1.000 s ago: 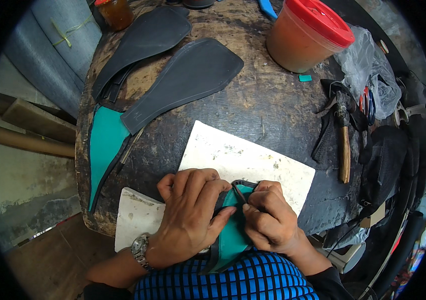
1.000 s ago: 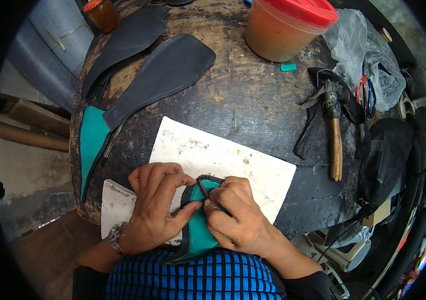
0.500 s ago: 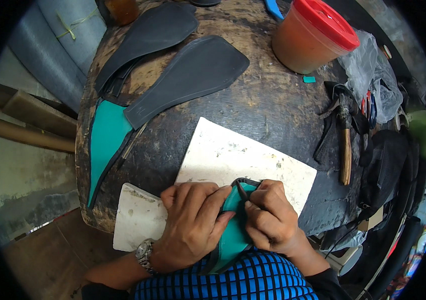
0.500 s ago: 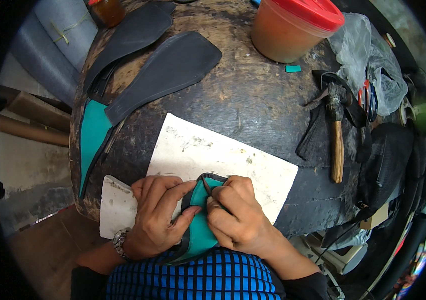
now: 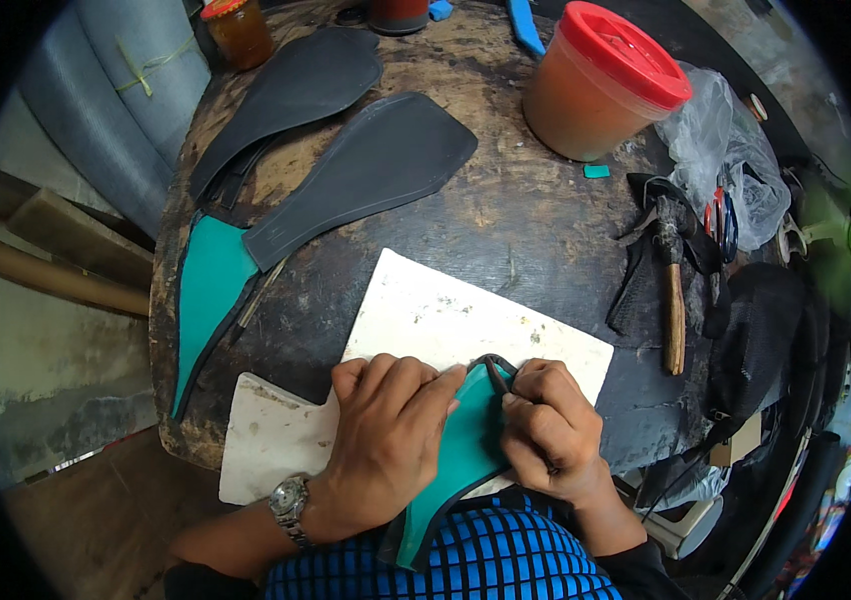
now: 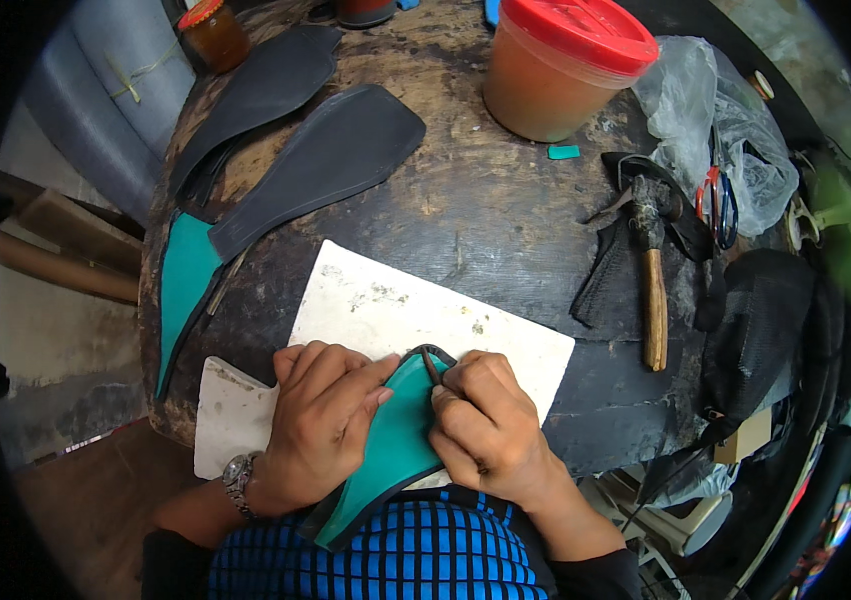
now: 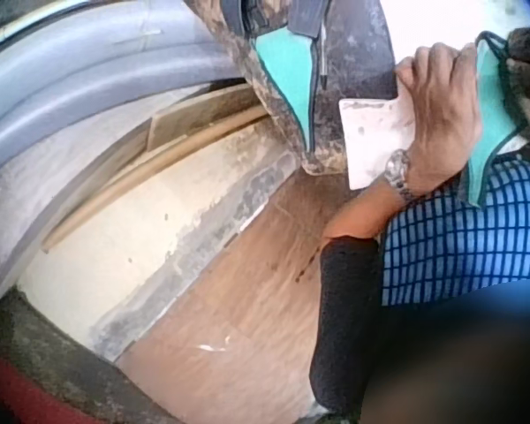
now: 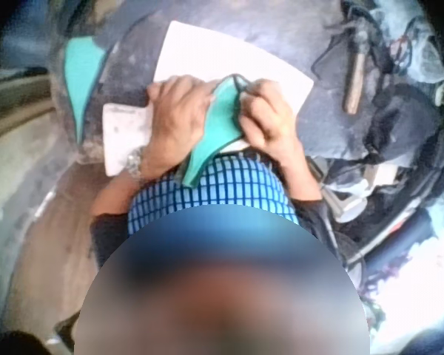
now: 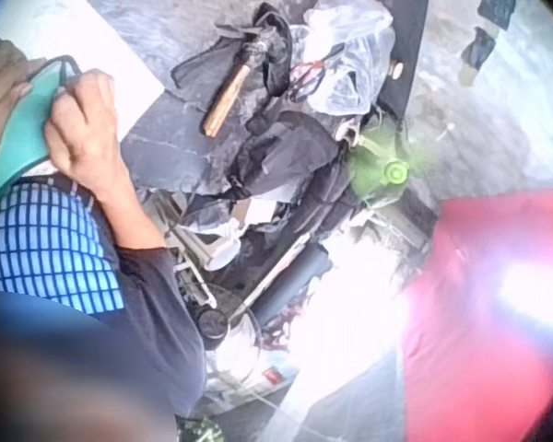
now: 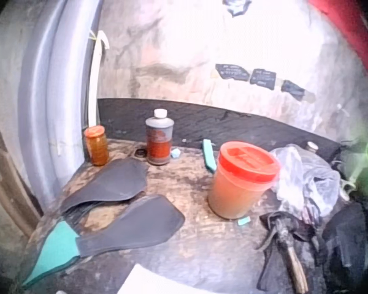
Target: The person cuts black rubber soles with scissors, then uses a hammer and a small metal tool to secure the edges of a green insole to the black sole. They repeatedly tap along the perimeter to bond the layers and trim excess material.
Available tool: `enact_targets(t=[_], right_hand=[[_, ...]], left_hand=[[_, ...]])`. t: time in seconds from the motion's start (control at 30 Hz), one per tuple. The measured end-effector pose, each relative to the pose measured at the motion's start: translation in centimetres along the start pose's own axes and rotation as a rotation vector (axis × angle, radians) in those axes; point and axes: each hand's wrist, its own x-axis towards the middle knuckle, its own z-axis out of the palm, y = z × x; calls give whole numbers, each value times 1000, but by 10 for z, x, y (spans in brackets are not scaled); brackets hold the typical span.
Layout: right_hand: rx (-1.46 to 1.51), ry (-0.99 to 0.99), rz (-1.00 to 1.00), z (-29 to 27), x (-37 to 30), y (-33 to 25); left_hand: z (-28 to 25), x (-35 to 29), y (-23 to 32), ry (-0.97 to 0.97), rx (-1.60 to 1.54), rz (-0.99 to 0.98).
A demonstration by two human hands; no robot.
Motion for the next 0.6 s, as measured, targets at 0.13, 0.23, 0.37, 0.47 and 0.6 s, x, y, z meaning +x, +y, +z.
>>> enact_targets(t=[0.13, 0.23, 0.37, 0.47, 0.6], right_hand=[[176, 144, 1, -4, -9, 4], [334, 330, 35, -2, -16, 4], [323, 349, 34, -3, -18, 3], [318, 342, -6, -3, -16, 2], [224, 267, -73, -5, -13, -1]], left_hand=[[0, 1, 2, 88, 94, 130], [0, -1, 3, 149, 267, 293], [0, -2, 2, 190, 407, 446], [1, -2, 1, 232, 436, 520], [4, -1, 2, 240, 426, 537]])
